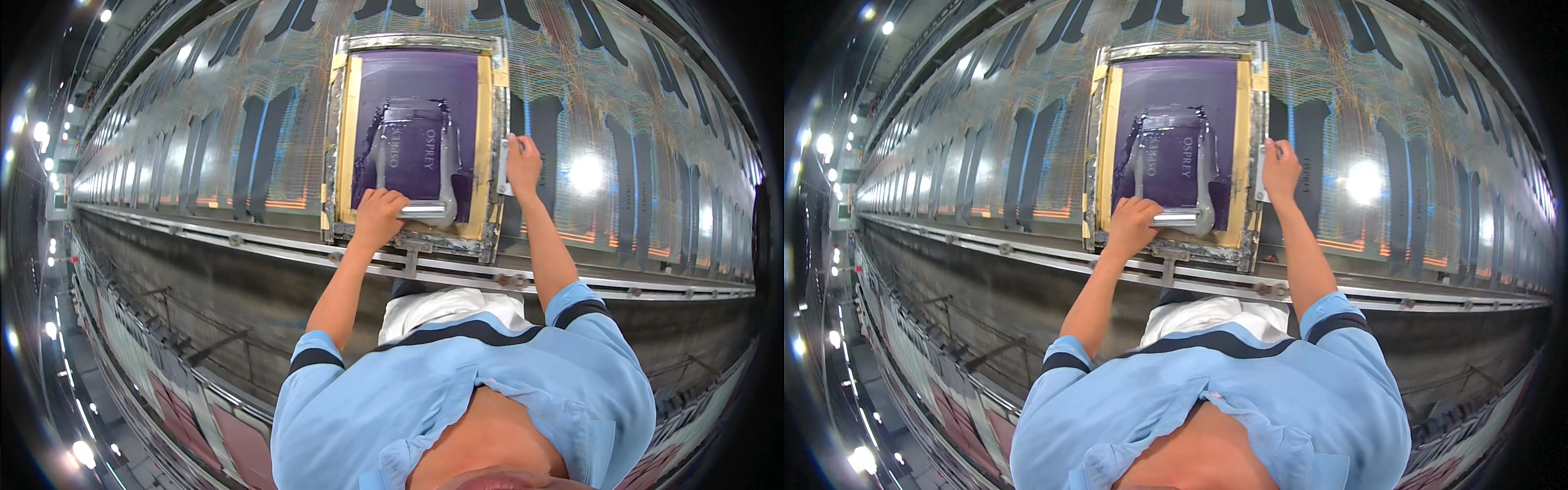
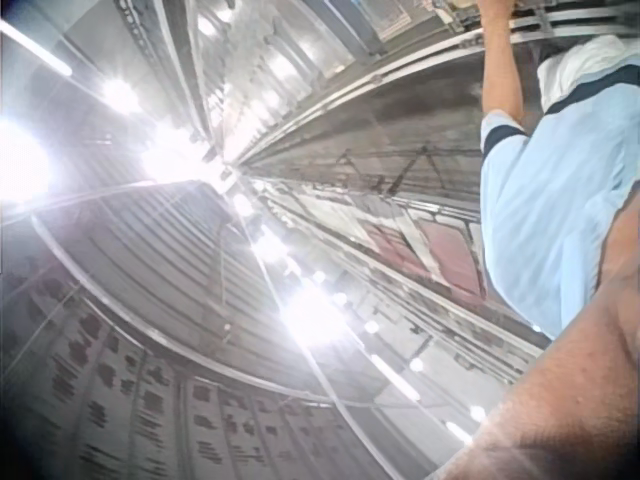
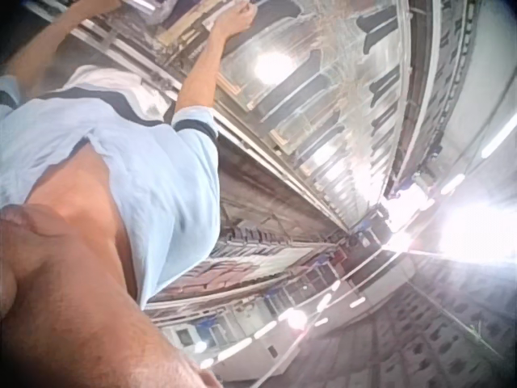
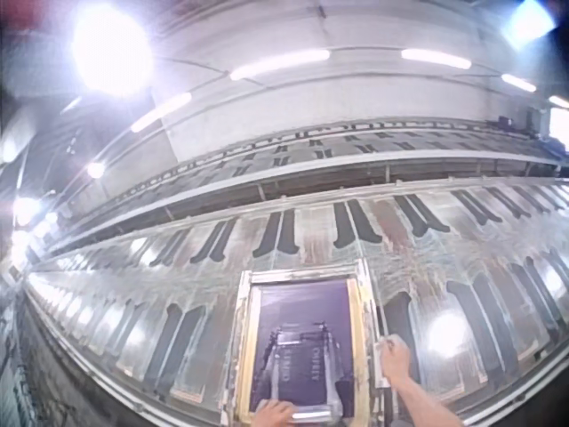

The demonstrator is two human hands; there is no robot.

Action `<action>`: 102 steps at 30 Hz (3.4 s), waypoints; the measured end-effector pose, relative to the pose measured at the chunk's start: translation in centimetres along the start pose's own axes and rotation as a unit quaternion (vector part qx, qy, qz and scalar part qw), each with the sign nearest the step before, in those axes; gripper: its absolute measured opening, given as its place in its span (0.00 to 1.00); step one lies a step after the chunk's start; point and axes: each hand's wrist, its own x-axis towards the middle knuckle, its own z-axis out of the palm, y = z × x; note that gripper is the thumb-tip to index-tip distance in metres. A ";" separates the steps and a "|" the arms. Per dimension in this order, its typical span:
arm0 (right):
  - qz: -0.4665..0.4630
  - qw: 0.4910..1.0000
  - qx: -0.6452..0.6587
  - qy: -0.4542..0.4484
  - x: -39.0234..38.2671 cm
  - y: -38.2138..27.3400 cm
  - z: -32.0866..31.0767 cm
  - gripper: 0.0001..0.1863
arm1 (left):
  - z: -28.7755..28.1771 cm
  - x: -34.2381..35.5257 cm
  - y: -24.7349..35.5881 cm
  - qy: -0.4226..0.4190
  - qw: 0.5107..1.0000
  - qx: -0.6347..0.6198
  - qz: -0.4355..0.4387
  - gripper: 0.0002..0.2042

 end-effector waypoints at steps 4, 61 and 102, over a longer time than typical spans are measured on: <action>0.021 1.000 -0.009 -0.012 -1.0 -3.2 2.0 0.18 | -1.8 -0.2 -2.7 -0.034 0.999 0.001 -0.006 0.17; -0.283 0.847 -0.283 -0.350 -1.8 -10.4 13.3 0.12 | 1.3 13.9 -13.3 -0.130 0.990 -0.037 0.042 0.11; -0.207 0.909 -0.192 -0.305 -8.1 -12.3 7.2 0.28 | -2.6 4.6 -7.9 -0.137 0.989 -0.032 0.046 0.12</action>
